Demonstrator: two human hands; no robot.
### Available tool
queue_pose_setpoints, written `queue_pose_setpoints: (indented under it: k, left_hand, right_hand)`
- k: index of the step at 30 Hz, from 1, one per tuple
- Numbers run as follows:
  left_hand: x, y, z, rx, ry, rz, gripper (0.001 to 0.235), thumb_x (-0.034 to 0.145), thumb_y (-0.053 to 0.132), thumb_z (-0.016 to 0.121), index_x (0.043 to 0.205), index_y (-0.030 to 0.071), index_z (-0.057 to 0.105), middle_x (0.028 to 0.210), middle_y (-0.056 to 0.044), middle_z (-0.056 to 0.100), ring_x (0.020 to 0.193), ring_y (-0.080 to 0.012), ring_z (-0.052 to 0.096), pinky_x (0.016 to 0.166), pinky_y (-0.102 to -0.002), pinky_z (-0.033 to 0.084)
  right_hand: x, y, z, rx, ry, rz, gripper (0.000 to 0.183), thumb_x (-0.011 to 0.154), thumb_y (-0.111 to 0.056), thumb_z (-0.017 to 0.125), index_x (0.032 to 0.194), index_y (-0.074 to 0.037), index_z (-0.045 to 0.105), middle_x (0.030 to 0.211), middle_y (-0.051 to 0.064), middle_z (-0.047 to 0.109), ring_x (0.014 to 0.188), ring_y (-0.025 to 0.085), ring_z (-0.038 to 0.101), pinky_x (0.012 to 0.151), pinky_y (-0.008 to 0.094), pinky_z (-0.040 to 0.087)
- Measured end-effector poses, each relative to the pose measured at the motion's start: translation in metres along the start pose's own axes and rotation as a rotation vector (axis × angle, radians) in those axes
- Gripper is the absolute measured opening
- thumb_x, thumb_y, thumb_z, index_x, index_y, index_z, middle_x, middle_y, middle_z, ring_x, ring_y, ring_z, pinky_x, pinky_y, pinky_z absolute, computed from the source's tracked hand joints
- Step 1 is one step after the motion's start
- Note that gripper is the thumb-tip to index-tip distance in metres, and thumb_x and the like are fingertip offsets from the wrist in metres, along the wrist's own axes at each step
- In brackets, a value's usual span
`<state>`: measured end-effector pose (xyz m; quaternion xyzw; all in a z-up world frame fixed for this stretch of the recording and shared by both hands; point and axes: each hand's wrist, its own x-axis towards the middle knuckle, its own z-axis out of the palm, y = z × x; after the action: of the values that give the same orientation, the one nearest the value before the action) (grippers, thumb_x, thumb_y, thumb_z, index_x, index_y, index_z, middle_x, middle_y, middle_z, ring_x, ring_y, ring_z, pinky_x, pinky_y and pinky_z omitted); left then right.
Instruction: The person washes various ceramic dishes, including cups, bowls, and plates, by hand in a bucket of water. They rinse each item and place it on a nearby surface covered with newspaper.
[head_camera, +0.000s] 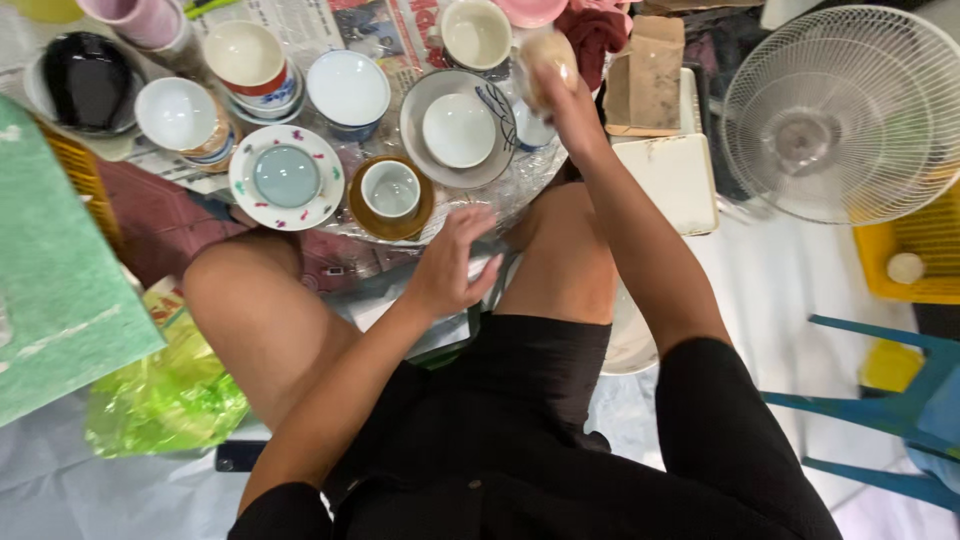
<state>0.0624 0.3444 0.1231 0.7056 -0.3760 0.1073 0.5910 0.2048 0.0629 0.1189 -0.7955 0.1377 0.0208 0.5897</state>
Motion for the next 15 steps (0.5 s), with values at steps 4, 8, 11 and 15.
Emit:
queue_pose_setpoints:
  k: [4,8,11,15]
  left_hand:
    - [-0.017,-0.010,0.014,-0.067,-0.097,-0.054,0.062,0.088,0.005,0.069,0.144,0.008,0.041,0.139,-0.018,0.054,0.120,-0.0360,0.061,0.098,-0.042,0.056]
    - [-0.017,-0.012,0.030,0.029,-0.271,-0.062,0.058,0.090,0.005,0.069,0.142,0.016,0.047,0.139,-0.016,0.056,0.099,-0.0308,0.066,0.081,-0.043,0.055]
    - [-0.011,-0.015,0.032,-0.017,-0.288,-0.072,0.062,0.088,0.004,0.067,0.145,0.016,0.045,0.139,-0.018,0.052,0.099,-0.0334,0.066,0.081,-0.044,0.055]
    - [-0.004,-0.014,0.031,-0.042,-0.258,-0.098,0.063,0.087,0.003,0.067,0.144,0.018,0.046,0.139,-0.017,0.053,0.100,-0.0322,0.066,0.079,-0.043,0.055]
  right_hand:
    - [0.083,0.008,0.018,-0.209,-0.041,-0.407,0.077,0.083,-0.037,0.087,0.141,-0.004,0.049,0.122,0.011,0.067,0.111,0.025,0.068,0.092,0.039,0.055]
    - [0.131,0.023,0.035,-0.602,0.018,-0.730,0.085,0.076,-0.037,0.099,0.139,-0.003,0.053,0.132,0.019,0.061,0.125,0.036,0.059,0.104,0.046,0.051]
    - [0.146,0.035,0.049,-0.739,0.083,-0.659,0.089,0.073,-0.049,0.103,0.133,-0.005,0.055,0.128,0.019,0.061,0.120,0.037,0.059,0.096,0.047,0.051]
    - [0.154,0.043,0.066,-0.850,0.157,-0.735,0.094,0.073,-0.058,0.102,0.133,-0.004,0.055,0.126,0.021,0.060,0.116,0.041,0.057,0.091,0.050,0.049]
